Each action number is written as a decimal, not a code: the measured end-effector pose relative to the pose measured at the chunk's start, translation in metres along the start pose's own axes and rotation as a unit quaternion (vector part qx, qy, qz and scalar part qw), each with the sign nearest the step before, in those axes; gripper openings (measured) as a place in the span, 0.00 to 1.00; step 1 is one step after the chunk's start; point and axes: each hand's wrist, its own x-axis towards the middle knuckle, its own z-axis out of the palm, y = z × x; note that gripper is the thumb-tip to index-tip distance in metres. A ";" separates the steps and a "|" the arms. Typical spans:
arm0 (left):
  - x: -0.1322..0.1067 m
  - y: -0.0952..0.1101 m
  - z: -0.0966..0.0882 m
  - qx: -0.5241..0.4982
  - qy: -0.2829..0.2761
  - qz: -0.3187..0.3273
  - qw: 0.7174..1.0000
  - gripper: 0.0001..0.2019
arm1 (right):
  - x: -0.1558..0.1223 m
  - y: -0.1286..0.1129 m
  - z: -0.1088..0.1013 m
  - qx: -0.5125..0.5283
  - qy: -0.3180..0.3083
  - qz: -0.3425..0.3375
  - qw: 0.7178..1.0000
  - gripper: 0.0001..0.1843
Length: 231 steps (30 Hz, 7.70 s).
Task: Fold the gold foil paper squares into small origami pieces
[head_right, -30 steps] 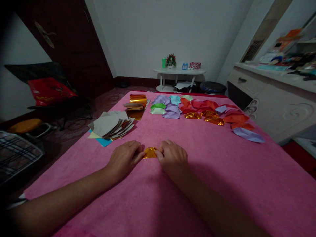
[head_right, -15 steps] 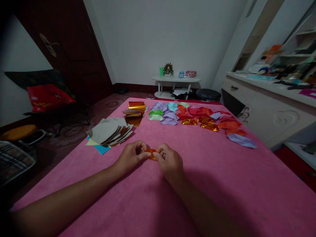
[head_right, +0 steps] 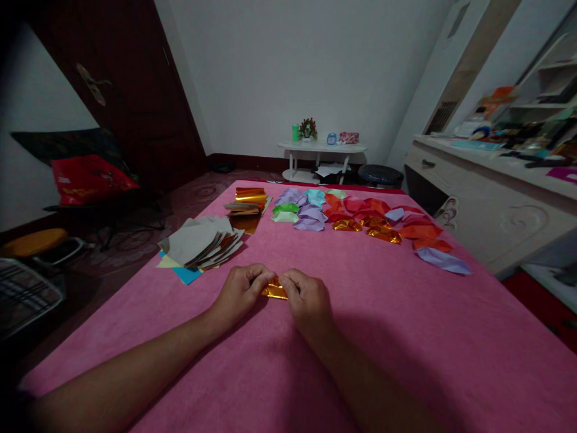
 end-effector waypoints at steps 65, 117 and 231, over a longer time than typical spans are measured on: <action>-0.003 0.000 -0.006 -0.100 0.040 0.012 0.994 0.11 | -0.003 -0.004 0.000 0.017 0.062 0.031 0.997 0.18; -0.011 0.007 -0.003 0.153 -0.001 -0.027 0.988 0.31 | -0.008 0.001 0.001 -0.393 -0.005 -0.065 0.917 0.28; 0.037 -0.041 -0.121 0.226 0.190 -0.067 0.953 0.15 | 0.017 0.019 -0.027 -0.259 -0.083 -0.116 0.955 0.12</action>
